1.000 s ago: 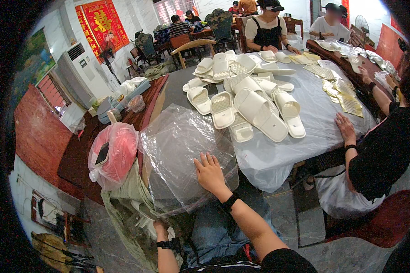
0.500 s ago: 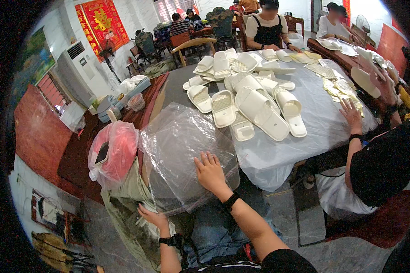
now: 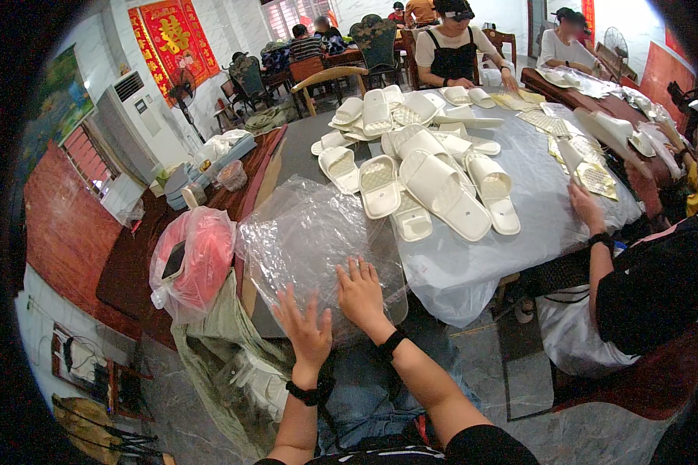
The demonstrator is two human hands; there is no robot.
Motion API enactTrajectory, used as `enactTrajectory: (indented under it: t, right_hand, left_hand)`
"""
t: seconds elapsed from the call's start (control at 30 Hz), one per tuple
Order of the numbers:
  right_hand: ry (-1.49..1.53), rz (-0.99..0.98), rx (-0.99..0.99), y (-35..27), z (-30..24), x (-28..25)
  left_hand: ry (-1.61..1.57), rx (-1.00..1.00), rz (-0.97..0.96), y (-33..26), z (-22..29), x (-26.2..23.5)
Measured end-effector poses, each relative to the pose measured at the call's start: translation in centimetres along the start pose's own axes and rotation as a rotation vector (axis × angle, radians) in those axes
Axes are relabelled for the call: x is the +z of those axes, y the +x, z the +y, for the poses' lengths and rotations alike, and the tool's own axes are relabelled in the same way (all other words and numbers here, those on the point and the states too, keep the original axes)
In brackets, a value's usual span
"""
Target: Packing white slippers into clear plastic bags.
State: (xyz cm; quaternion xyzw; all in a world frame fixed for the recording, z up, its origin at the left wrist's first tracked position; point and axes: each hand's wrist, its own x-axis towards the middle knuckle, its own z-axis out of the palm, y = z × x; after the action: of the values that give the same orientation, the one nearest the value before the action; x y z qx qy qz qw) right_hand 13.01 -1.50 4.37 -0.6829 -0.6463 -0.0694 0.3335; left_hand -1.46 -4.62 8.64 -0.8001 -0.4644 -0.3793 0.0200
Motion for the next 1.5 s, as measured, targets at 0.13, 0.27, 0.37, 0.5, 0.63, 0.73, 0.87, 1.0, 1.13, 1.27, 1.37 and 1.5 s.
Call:
enactTrajectory:
  t: [0.13, 0.27, 0.37, 0.5, 0.63, 0.73, 0.87, 1.0, 1.13, 1.27, 1.37, 1.5]
  right_hand:
    - [-0.019, 0.004, 0.004, 0.1, -0.2, 0.3]
    - [-0.025, 0.001, 0.006, 0.1, 0.1, 0.2]
    - [-0.036, -0.009, 0.000, 0.0, 0.2, 0.3]
    - [-0.056, -0.015, -0.011, -0.1, 0.1, 0.3]
    - [-0.076, -0.004, -0.020, 0.0, 0.3, 0.6]
    - [-0.066, -0.003, -0.015, 0.0, 0.2, 0.6]
    - [-0.047, 0.013, -0.007, -0.1, -0.1, 0.6]
    - [-0.034, 0.007, 0.012, -0.1, 0.2, 0.6]
    - [0.310, 0.013, 0.113, 0.2, 0.7, -0.5]
    - [0.502, 0.009, 0.176, -0.1, 1.2, -3.2]
    - [0.458, 0.168, 0.238, 1.1, 3.2, -6.7]
    - [0.101, 0.577, 0.350, 4.4, 11.4, -8.3]
  left_hand:
    - [0.139, 0.070, -0.098, 0.5, 0.0, 0.4]
    - [0.184, 0.080, -0.048, 1.0, 2.2, -1.0]
    - [0.085, 0.102, -0.088, 0.8, 3.2, -1.4]
    - [0.091, 0.045, -0.187, 0.7, 2.0, 1.1]
    - [0.195, 0.010, -0.202, 0.6, 1.3, 2.7]
    - [0.205, -0.008, -0.208, 0.4, 0.1, 4.2]
    - [0.209, -0.072, -0.281, -0.1, -1.0, 5.1]
    - [0.248, -0.072, -0.331, -0.1, -1.0, 5.8]
    - [0.263, -0.083, -0.338, 0.0, -1.1, 6.0]
    - [0.301, -0.107, -0.350, -0.1, -1.1, 5.6]
    - [0.302, -0.105, -0.346, 0.0, -0.9, 5.6]
    - [0.265, -0.119, -0.356, 0.3, -0.4, 5.4]
